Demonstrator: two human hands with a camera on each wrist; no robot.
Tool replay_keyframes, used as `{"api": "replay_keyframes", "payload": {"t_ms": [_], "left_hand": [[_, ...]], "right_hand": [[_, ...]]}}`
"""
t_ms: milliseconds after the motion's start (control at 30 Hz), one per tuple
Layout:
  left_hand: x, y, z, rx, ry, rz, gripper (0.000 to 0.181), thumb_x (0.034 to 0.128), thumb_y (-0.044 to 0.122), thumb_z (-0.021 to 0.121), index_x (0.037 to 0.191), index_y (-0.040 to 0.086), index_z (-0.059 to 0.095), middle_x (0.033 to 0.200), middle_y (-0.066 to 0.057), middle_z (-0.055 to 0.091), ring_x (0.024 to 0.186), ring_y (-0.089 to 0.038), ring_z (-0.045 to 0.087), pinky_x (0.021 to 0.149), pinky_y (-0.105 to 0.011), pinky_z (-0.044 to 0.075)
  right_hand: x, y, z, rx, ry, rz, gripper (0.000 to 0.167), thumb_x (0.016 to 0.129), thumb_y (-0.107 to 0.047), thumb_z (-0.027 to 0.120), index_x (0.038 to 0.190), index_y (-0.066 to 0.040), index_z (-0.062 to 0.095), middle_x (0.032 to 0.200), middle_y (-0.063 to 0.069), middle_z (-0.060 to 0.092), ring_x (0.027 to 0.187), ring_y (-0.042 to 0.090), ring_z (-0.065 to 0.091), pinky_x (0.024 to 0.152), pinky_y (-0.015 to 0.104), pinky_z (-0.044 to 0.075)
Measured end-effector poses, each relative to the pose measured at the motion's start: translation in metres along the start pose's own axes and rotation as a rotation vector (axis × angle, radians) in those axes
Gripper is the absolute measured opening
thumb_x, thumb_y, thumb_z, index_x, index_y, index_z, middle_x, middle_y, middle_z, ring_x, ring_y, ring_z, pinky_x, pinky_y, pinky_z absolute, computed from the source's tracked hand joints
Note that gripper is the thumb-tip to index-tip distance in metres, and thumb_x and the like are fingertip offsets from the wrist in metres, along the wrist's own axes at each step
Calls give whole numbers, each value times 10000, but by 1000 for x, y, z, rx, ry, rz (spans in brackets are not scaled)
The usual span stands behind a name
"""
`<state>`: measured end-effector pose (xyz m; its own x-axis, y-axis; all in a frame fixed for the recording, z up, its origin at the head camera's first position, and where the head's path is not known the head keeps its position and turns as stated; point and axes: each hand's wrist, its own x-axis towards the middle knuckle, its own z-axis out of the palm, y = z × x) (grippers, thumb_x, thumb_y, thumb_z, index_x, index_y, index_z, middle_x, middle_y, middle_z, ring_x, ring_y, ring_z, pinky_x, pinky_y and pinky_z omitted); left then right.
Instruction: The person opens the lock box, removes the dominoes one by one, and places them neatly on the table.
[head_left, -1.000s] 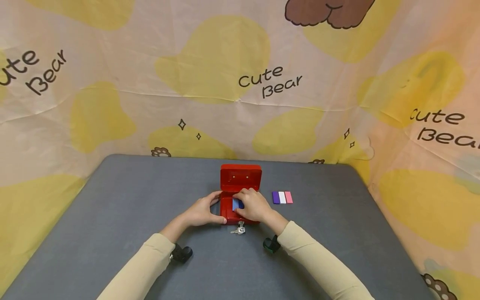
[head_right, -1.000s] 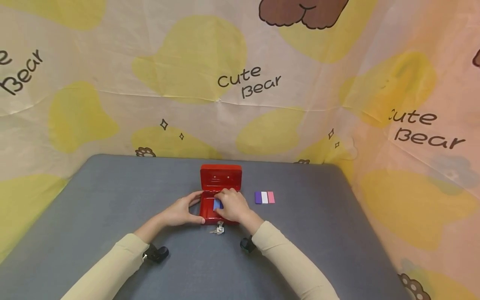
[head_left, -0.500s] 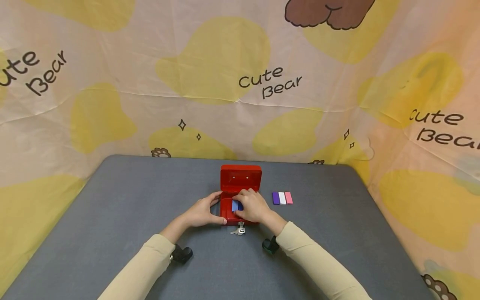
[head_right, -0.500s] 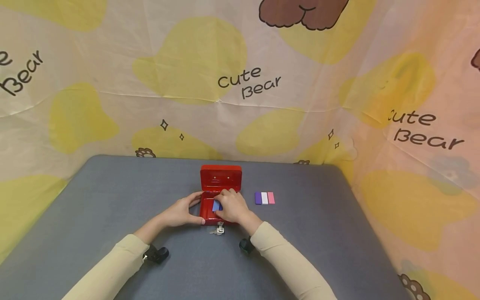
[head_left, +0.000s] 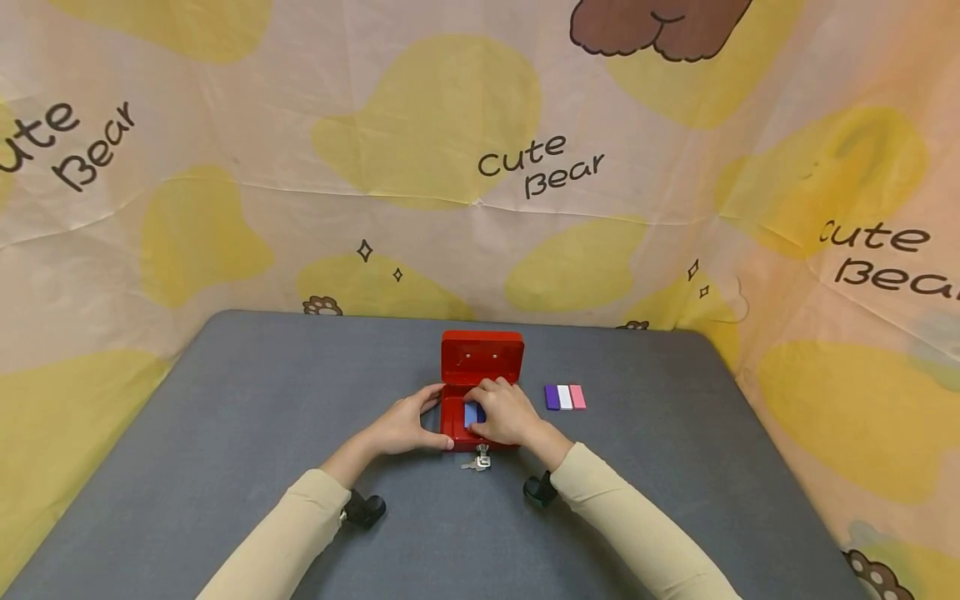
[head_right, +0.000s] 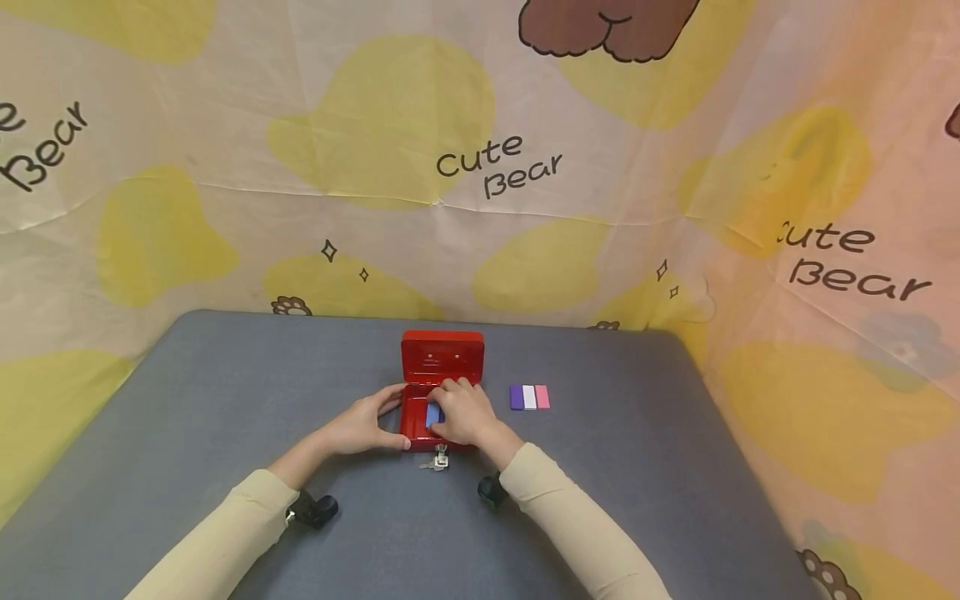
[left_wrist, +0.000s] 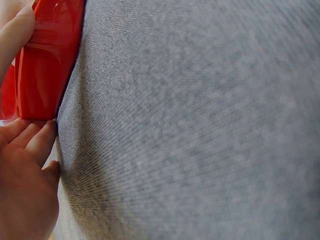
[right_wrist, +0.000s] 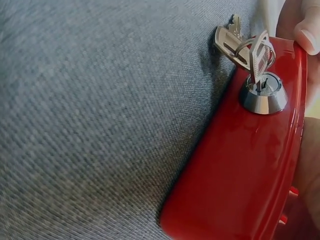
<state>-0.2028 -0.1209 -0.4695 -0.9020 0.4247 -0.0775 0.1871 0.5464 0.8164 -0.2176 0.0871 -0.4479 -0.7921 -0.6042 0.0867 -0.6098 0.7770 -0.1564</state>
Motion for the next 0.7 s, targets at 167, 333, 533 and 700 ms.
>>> {"api": "replay_keyframes", "payload": {"t_ms": [167,333,533,700], "left_hand": [[0,0,0,9,3,-1,933,675,335,813,1406,37,315,1413,-151,411,1275,-254,438,1046,-443,332],[-1,1,-1,6,1,5,925,677,324,812,1404,38,318,1410,-149,415,1272,-253,441,1046,-439,332],[-2,3,-2,-1,-1,11,915,682,310,811,1404,38,320,1414,-141,413,1270,-253,444,1046,-439,333],[-3,3,-1,-7,-4,12,910,686,302,809,1403,33,318,1414,-144,412,1271,-256,442,1045,-441,334]], "right_hand": [[2,0,0,-22,-33,12,421,765,-366,715,1136,-182,641,1075,20,614,954,195,517,824,362,464],[4,-1,-1,-40,-75,27,457,758,-377,716,1162,-180,630,1108,22,608,974,195,511,847,365,455],[4,-4,-5,-76,-113,29,472,758,-385,716,1175,-182,623,1118,25,596,987,202,512,854,373,447],[5,-6,-6,-102,-123,25,458,759,-389,717,1158,-185,627,1100,21,594,972,200,514,842,369,448]]}}
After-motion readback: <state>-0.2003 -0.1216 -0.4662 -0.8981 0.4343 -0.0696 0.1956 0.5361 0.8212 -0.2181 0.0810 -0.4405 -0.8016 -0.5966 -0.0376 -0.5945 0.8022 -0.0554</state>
